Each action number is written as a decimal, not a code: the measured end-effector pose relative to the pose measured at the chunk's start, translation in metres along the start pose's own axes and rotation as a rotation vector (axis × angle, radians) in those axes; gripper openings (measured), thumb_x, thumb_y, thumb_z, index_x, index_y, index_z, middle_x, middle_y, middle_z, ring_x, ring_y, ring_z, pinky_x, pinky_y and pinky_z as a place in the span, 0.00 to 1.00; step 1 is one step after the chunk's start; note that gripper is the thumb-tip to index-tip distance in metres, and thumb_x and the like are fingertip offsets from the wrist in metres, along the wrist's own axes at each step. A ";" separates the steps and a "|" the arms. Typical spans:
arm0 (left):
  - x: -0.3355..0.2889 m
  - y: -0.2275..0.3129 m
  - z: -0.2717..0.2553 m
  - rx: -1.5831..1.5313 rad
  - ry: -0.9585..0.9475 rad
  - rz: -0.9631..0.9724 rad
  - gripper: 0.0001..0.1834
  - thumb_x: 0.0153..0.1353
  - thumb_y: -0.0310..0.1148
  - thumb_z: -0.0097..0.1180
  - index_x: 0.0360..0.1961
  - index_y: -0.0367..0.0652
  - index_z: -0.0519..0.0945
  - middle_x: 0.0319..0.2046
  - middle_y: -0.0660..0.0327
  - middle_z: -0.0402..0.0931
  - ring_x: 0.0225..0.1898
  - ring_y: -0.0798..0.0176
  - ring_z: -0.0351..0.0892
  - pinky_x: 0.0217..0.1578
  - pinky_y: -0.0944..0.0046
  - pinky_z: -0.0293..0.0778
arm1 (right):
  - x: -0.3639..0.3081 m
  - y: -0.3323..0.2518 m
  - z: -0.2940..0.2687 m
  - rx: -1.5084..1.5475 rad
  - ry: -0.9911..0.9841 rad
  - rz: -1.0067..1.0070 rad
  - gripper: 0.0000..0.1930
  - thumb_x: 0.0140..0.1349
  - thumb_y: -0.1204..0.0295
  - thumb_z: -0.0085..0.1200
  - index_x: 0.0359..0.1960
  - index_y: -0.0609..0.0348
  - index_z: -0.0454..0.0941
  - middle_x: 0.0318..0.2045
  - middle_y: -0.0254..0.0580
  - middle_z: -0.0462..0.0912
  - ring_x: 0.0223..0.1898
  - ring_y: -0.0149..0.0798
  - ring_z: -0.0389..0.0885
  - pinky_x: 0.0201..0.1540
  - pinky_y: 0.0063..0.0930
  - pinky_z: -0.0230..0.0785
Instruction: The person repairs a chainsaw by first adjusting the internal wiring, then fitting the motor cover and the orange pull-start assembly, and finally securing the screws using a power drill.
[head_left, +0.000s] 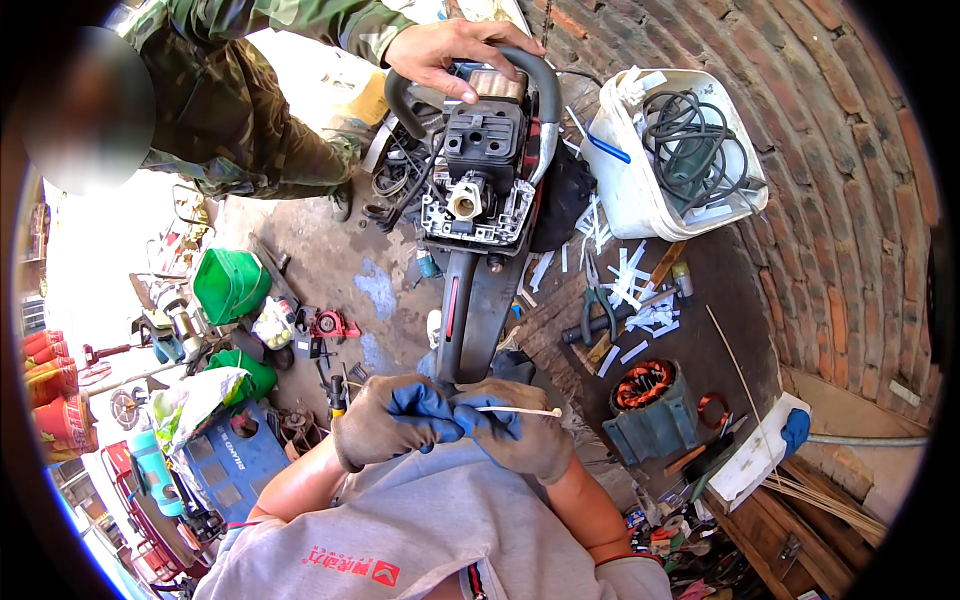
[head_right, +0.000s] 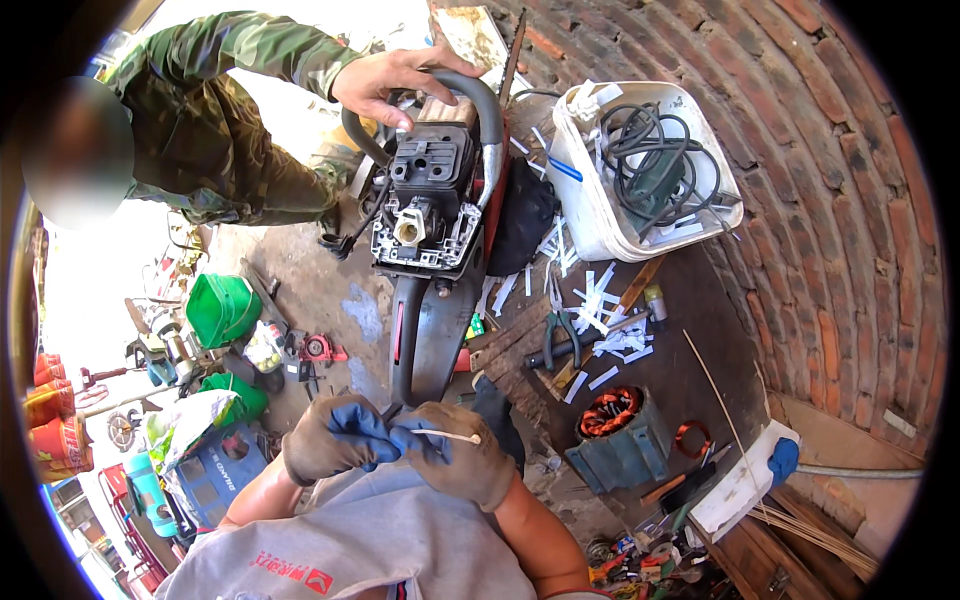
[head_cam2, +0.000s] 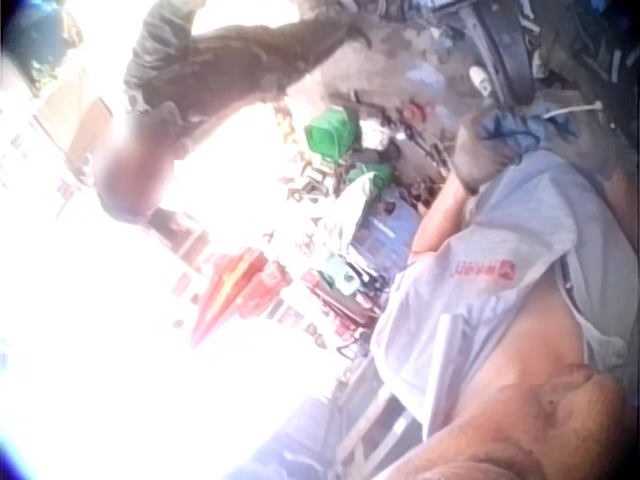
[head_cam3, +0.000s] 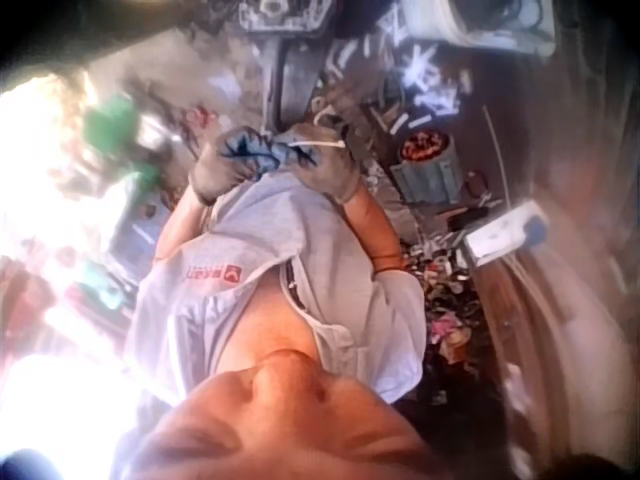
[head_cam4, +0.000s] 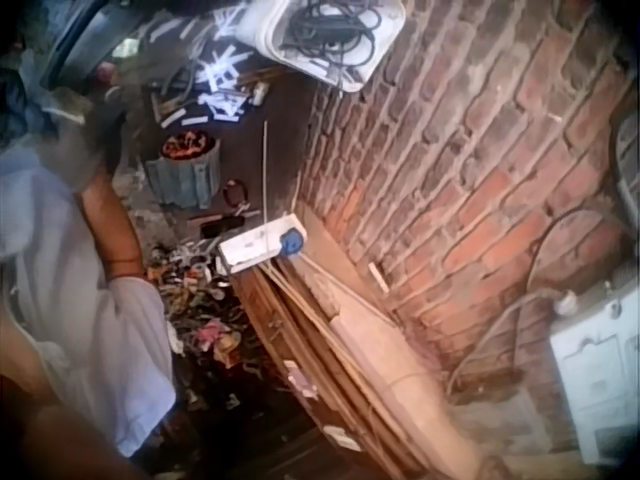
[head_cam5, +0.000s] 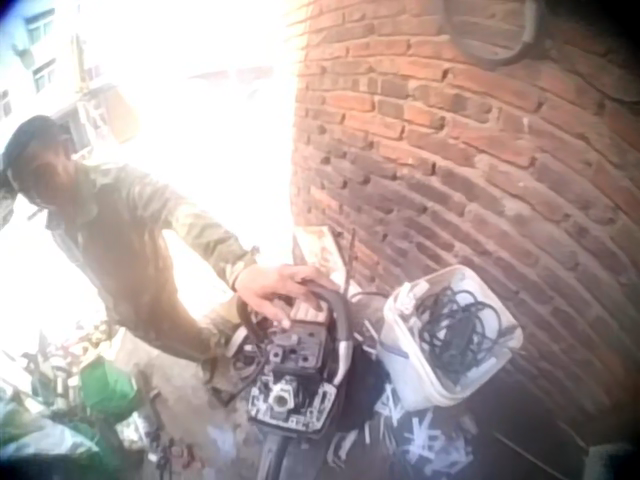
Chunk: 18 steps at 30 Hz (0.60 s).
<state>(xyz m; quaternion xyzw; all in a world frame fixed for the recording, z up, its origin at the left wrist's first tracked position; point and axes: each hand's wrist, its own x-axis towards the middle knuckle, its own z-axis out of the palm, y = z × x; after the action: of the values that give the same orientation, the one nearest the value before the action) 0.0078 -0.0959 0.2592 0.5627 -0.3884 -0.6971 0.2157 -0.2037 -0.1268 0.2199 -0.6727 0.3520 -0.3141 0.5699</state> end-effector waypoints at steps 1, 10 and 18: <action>0.001 0.004 0.001 0.021 -0.002 -0.005 0.13 0.52 0.21 0.68 0.39 0.34 0.80 0.32 0.61 0.84 0.33 0.74 0.79 0.36 0.70 0.78 | 0.002 -0.002 -0.004 0.016 -0.008 0.013 0.11 0.52 0.77 0.63 0.39 0.61 0.80 0.32 0.49 0.82 0.33 0.53 0.82 0.36 0.38 0.73; 0.038 0.011 0.039 -0.450 0.070 0.028 0.21 0.55 0.26 0.69 0.48 0.35 0.75 0.37 0.61 0.82 0.35 0.72 0.79 0.37 0.71 0.77 | 0.007 -0.008 -0.061 -0.063 0.081 0.065 0.09 0.51 0.81 0.60 0.36 0.62 0.81 0.32 0.47 0.84 0.30 0.43 0.84 0.37 0.31 0.76; 0.138 -0.028 0.092 -1.127 0.355 0.131 0.32 0.69 0.59 0.43 0.56 0.38 0.72 0.41 0.59 0.78 0.40 0.65 0.79 0.43 0.63 0.75 | 0.009 0.024 -0.077 -0.026 0.637 0.150 0.11 0.55 0.79 0.59 0.41 0.68 0.78 0.36 0.48 0.83 0.35 0.38 0.82 0.38 0.29 0.73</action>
<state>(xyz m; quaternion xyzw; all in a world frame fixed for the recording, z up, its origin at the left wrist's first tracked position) -0.1139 -0.1532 0.1583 0.4443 0.0499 -0.6763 0.5855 -0.2653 -0.1788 0.2082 -0.5202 0.5652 -0.4613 0.4441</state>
